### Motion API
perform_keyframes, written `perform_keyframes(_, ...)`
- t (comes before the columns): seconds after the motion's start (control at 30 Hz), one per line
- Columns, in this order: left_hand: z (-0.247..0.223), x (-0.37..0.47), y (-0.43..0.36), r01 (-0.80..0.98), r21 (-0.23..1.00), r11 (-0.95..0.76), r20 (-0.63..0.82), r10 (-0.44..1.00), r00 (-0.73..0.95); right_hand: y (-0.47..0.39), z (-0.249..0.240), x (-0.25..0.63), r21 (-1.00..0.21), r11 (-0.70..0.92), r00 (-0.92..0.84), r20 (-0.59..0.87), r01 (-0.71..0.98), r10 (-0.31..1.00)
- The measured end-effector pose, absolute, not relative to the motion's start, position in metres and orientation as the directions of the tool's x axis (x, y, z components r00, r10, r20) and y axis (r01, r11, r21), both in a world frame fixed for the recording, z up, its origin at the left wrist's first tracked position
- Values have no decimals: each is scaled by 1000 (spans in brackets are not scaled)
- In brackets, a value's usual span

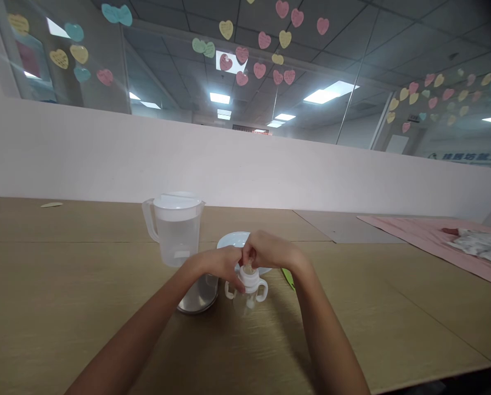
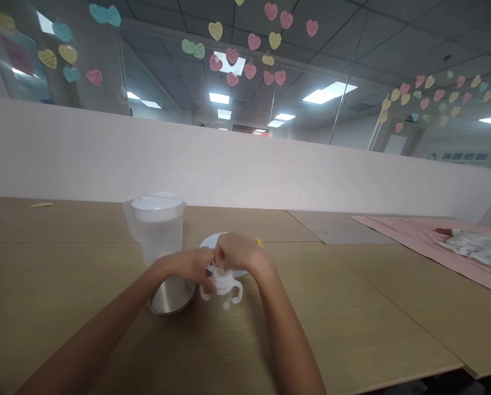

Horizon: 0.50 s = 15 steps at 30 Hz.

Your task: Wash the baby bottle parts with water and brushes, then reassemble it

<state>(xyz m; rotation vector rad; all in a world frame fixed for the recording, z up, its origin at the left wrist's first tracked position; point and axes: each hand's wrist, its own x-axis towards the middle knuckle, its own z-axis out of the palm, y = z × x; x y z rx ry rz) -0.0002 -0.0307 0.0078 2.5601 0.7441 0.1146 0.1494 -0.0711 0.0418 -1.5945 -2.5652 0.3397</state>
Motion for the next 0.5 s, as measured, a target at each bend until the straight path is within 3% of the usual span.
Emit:
perform_keyframes(0.2,6,-2,-27,460,477,-749,-54,498,866,-69,40,153,-286,468,-490,-5,836,872)
perform_keyframes(0.37,7,-2,-28,415,529,-741,-118,420,900,-72,44,153,-358,370,-438,-131,857,889)
perform_keyframes(0.5,6,1,-30,451,545,-707,-165,437,884,-75,45,149,-359,308,-383,-157,881,911)
